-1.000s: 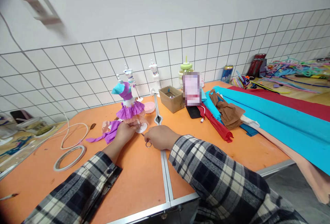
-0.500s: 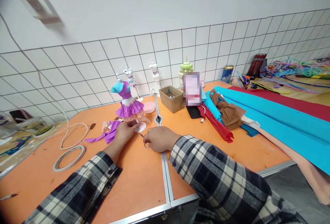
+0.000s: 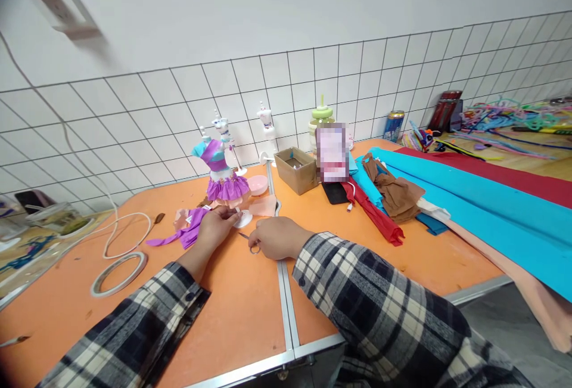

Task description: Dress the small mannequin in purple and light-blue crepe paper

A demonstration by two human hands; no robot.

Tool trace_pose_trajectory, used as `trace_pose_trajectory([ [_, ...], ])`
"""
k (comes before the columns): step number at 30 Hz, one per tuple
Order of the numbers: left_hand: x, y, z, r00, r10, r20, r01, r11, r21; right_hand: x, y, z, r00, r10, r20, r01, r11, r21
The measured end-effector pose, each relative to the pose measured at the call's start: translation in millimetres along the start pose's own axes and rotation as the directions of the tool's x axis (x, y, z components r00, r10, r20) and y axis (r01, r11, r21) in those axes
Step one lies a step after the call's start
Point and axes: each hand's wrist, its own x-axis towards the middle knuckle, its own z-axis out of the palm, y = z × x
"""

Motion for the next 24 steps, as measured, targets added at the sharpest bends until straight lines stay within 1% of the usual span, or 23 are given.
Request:
trace_pose_trajectory([
  [4, -1.8, 3.4, -0.3, 1.000, 0.002, -0.003, -0.002, 1.000, 0.010, 1.3, 1.4, 2.5, 1.000, -0.008, -0.007, 0.008, 1.000, 0.007],
  [8, -0.8, -0.1, 0.4, 1.000, 0.014, 0.000, -0.014, 0.999, 0.037, 2.9, 2.2, 4.2, 0.999, -0.015, -0.045, 0.017, 0.999, 0.043],
  [10, 0.3, -3.6, 1.6, 1.000, 0.024, 0.006, -0.025, 0.998, 0.049, 4.6, 4.3, 4.6, 0.994, 0.015, -0.107, -0.010, 0.999, 0.052],
  [11, 0.6, -5.1, 2.3, 1.000, 0.029, 0.008, -0.029, 0.998, 0.055, 5.8, 6.1, 5.0, 0.987, 0.043, -0.157, -0.035, 0.998, 0.053],
  [13, 0.4, -6.8, 3.3, 0.999, 0.033, 0.006, -0.033, 0.997, 0.065, 8.6, 11.5, 6.6, 0.954, 0.109, -0.278, -0.099, 0.994, 0.049],
  [14, 0.0, -6.9, 3.5, 0.999, 0.032, 0.005, -0.032, 0.997, 0.069, 10.0, 14.8, 7.8, 0.937, 0.139, -0.322, -0.131, 0.990, 0.045],
  [15, -0.7, -6.5, 3.5, 1.000, 0.030, 0.006, -0.031, 0.997, 0.072, 11.2, 18.3, 9.0, 0.927, 0.162, -0.337, -0.159, 0.987, 0.037],
  [17, -2.4, -5.0, 2.8, 1.000, 0.026, 0.014, -0.027, 0.997, 0.077, 12.6, 24.4, 11.0, 0.939, 0.187, -0.288, -0.193, 0.981, 0.009],
  [19, -3.6, -3.7, 1.7, 0.999, 0.028, 0.025, -0.030, 0.996, 0.087, 12.3, 27.9, 11.1, 0.956, 0.194, -0.222, -0.203, 0.979, -0.017],
  [20, -3.8, -3.5, 1.4, 0.999, 0.031, 0.027, -0.033, 0.995, 0.096, 11.6, 28.4, 10.4, 0.960, 0.187, -0.207, -0.197, 0.980, -0.030],
  [24, -2.9, -3.7, 4.3, 0.999, 0.045, -0.002, -0.044, 0.986, 0.163, 8.9, 24.2, 5.7, 0.968, 0.127, -0.217, -0.146, 0.986, -0.077],
])
